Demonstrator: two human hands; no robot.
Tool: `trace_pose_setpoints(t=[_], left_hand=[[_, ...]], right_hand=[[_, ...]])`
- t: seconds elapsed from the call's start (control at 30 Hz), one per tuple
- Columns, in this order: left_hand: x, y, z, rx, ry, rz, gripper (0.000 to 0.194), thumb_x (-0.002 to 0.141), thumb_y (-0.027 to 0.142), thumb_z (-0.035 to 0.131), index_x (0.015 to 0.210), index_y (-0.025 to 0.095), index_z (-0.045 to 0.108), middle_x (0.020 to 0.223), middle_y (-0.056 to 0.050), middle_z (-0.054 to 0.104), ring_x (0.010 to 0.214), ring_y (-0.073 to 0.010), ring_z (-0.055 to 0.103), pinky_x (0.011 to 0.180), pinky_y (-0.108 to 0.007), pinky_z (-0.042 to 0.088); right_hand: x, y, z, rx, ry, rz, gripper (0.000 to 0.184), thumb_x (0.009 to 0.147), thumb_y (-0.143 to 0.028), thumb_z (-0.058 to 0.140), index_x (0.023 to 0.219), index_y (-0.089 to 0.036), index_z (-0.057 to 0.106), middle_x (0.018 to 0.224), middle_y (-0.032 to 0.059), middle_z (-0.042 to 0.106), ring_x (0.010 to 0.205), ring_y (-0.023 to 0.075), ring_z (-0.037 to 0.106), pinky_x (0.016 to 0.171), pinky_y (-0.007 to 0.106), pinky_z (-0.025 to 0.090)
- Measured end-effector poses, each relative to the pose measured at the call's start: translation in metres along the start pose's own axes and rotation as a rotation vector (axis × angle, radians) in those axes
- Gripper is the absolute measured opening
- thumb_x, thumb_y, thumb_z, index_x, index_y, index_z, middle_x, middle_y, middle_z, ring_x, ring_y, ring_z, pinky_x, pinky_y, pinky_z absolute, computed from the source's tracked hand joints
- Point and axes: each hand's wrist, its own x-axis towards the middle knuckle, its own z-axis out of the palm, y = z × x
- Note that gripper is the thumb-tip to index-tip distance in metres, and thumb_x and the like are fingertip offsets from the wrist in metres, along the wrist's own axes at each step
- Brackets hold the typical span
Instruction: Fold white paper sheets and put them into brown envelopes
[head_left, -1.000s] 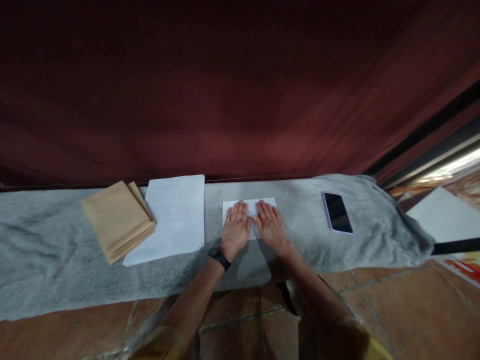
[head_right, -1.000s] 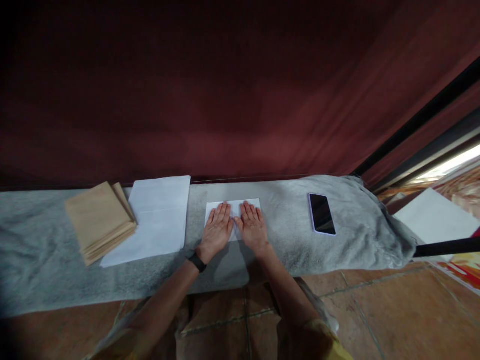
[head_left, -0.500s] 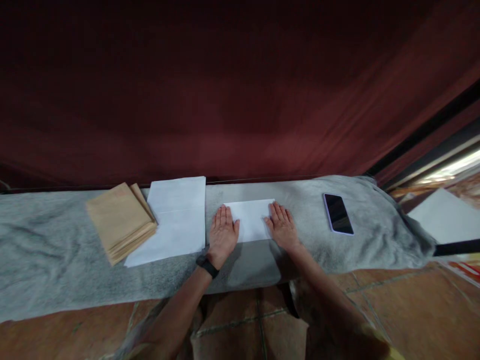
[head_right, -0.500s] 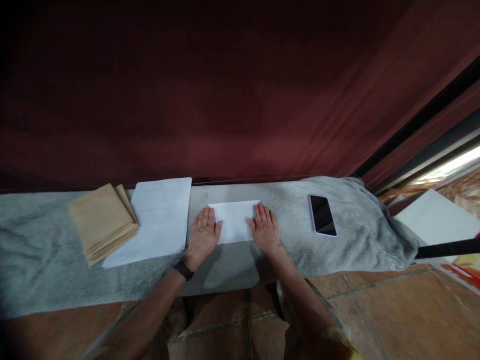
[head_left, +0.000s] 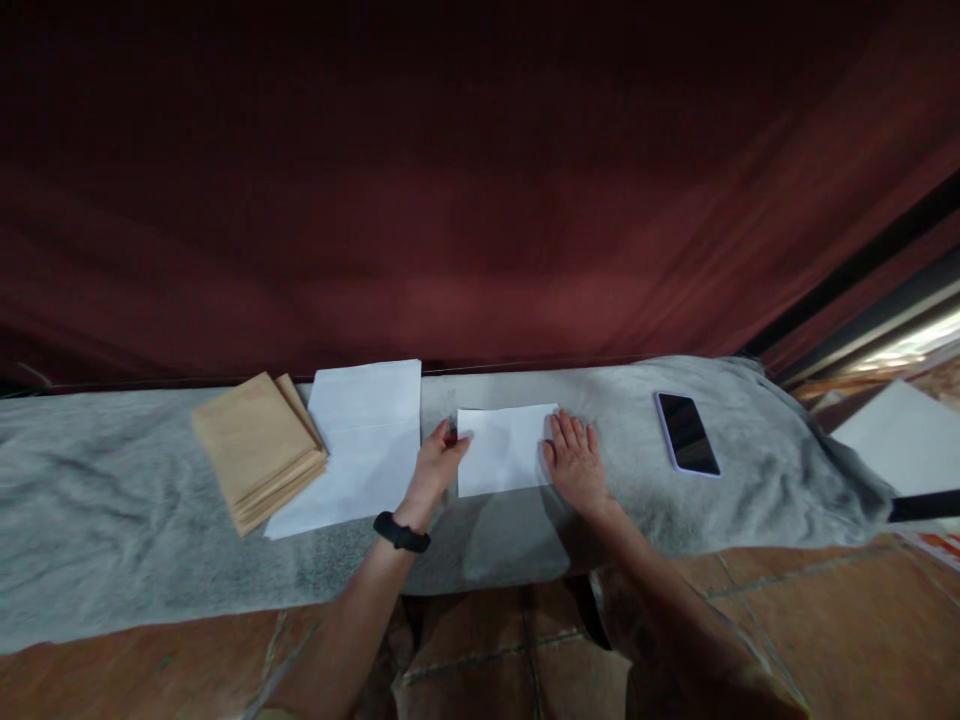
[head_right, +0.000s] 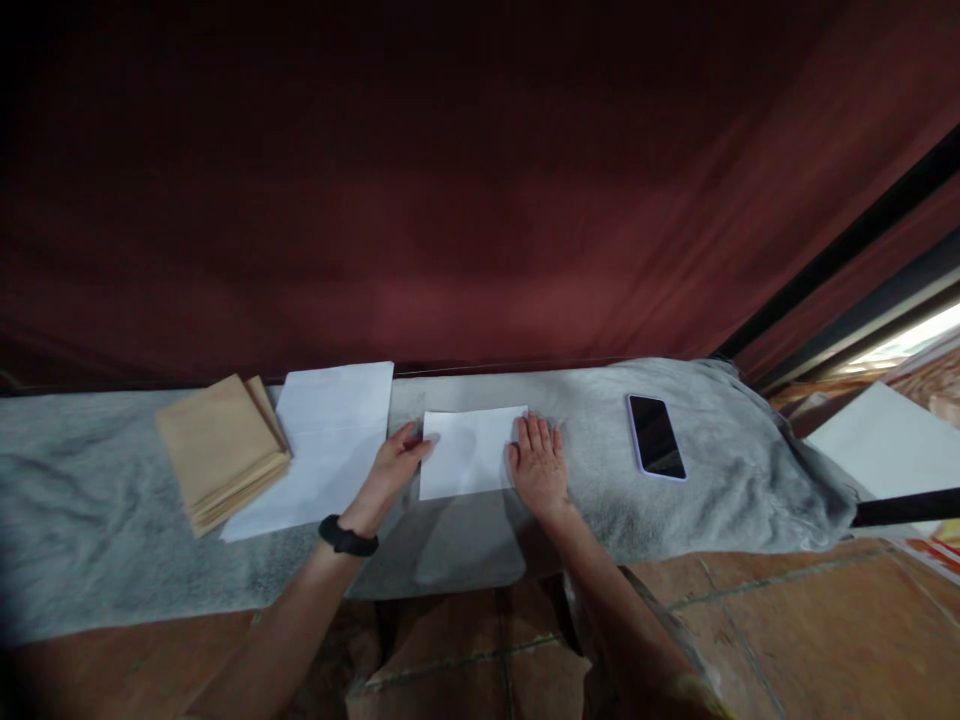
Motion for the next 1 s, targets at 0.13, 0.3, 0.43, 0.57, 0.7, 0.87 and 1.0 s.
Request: trace_pose_setpoints(t=[0.13, 0.3, 0.43, 0.57, 0.7, 0.87, 1.0], left_hand=[[-0.005, 0.006, 0.004, -0.207, -0.038, -0.095, 0.038, 0.058, 0.034, 0.081, 0.09, 0.017, 0.069, 0.075, 0.0, 0.07, 0.068, -0.0164, 0.063, 0.062, -0.026, 0.046], [-0.006, 0.013, 0.006, -0.332, -0.012, -0.2, 0.04, 0.054, 0.025, 0.079, 0.093, 0.017, 0.071, 0.076, 0.0, 0.073, 0.064, -0.016, 0.065, 0.058, -0.025, 0.046], [-0.005, 0.019, 0.007, -0.5, -0.016, -0.285, 0.042, 0.053, 0.018, 0.079, 0.094, 0.018, 0.07, 0.073, 0.002, 0.072, 0.062, -0.0149, 0.065, 0.058, -0.025, 0.049], [-0.006, 0.029, 0.009, -0.686, -0.105, -0.289, 0.035, 0.059, 0.022, 0.083, 0.091, 0.018, 0.069, 0.076, 0.001, 0.072, 0.067, -0.0144, 0.067, 0.065, -0.025, 0.053], [-0.008, 0.035, 0.011, -0.716, -0.14, -0.247, 0.035, 0.076, 0.042, 0.078, 0.099, 0.017, 0.071, 0.099, -0.008, 0.074, 0.09, -0.0182, 0.069, 0.08, -0.03, 0.055], [-0.017, 0.035, 0.017, -0.612, -0.115, -0.16, 0.047, 0.074, 0.035, 0.082, 0.117, 0.023, 0.068, 0.117, -0.006, 0.071, 0.105, -0.0192, 0.067, 0.084, -0.027, 0.051], [-0.021, 0.03, 0.018, -0.505, -0.316, -0.159, 0.062, 0.071, 0.034, 0.083, 0.128, 0.023, 0.062, 0.103, -0.005, 0.074, 0.086, -0.0193, 0.07, 0.074, -0.028, 0.051]], right_hand=[[0.002, -0.002, -0.002, 0.074, -0.031, -0.001, 0.051, 0.103, -0.027, 0.037, 0.151, -0.011, 0.045, 0.158, 0.0171, 0.043, 0.144, 0.0341, 0.042, 0.12, 0.056, 0.028], [0.005, -0.009, -0.018, 0.334, -0.16, -0.153, 0.059, 0.104, -0.039, 0.039, 0.158, -0.016, 0.032, 0.163, 0.0157, 0.034, 0.151, 0.0278, 0.033, 0.122, 0.052, 0.03], [0.004, -0.019, -0.038, 0.479, -0.229, -0.427, 0.082, 0.096, -0.051, 0.056, 0.163, -0.024, 0.017, 0.167, 0.009, 0.026, 0.154, 0.0239, 0.025, 0.127, 0.05, 0.022], [0.008, -0.021, -0.05, 0.63, -0.191, -0.36, 0.062, 0.097, -0.028, 0.051, 0.157, -0.025, 0.037, 0.161, 0.0073, 0.041, 0.148, 0.0218, 0.039, 0.126, 0.047, 0.027], [0.019, -0.018, -0.062, 1.175, -0.03, 0.091, 0.041, 0.097, -0.038, 0.049, 0.131, -0.022, 0.065, 0.135, 0.0074, 0.067, 0.128, 0.0239, 0.06, 0.115, 0.043, 0.043], [0.028, -0.02, -0.072, 1.766, 0.032, 0.712, 0.043, 0.079, -0.051, 0.072, 0.106, -0.018, 0.07, 0.094, 0.006, 0.079, 0.087, 0.0267, 0.074, 0.081, 0.038, 0.06], [0.023, -0.022, -0.063, 1.755, -0.15, 0.807, 0.042, 0.069, -0.045, 0.077, 0.099, -0.018, 0.066, 0.077, 0.0037, 0.077, 0.065, 0.0233, 0.07, 0.06, 0.032, 0.056]])
